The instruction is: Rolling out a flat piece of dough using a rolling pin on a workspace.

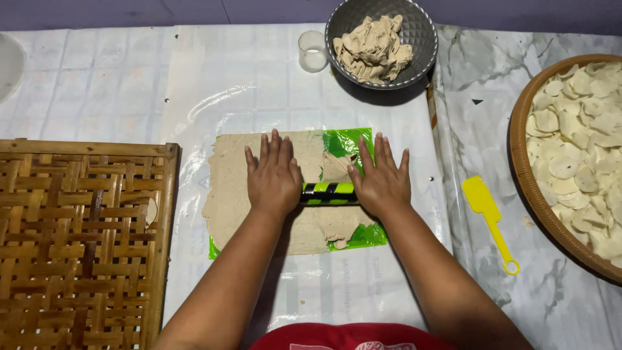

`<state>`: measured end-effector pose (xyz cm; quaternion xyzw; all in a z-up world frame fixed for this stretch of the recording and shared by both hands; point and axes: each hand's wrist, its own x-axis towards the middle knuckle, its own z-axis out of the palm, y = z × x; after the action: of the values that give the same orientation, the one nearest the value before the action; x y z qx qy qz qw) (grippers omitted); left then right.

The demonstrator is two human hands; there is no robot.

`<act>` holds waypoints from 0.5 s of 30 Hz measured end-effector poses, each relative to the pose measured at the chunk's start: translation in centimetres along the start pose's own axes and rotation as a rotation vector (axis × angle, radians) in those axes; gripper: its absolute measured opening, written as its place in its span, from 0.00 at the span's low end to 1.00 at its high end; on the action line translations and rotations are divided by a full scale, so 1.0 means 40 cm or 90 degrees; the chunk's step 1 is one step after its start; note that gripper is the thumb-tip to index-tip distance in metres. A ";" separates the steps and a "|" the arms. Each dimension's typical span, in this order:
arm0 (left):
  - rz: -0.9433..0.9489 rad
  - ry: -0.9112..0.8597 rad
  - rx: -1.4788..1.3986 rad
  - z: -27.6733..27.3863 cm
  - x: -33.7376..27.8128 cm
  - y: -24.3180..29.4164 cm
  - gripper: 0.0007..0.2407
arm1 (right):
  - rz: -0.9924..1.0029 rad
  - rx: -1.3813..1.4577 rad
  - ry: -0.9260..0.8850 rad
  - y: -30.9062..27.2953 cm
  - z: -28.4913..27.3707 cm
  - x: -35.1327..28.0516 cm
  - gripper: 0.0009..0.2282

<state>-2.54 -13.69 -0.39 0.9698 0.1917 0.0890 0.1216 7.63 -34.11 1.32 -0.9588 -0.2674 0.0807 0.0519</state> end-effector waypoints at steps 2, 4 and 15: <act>-0.006 -0.011 0.001 -0.001 0.061 -0.007 0.24 | 0.006 0.011 -0.006 -0.005 -0.020 0.052 0.32; -0.013 -0.020 0.001 0.001 0.117 -0.012 0.24 | 0.011 0.021 -0.010 -0.007 -0.032 0.098 0.32; -0.006 0.008 -0.011 -0.009 0.088 -0.005 0.26 | 0.016 0.030 -0.003 0.004 -0.005 0.085 0.34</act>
<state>0.53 -12.04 0.33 0.9673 0.1963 0.0959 0.1289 10.64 -32.50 1.06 -0.9605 -0.2533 0.0900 0.0725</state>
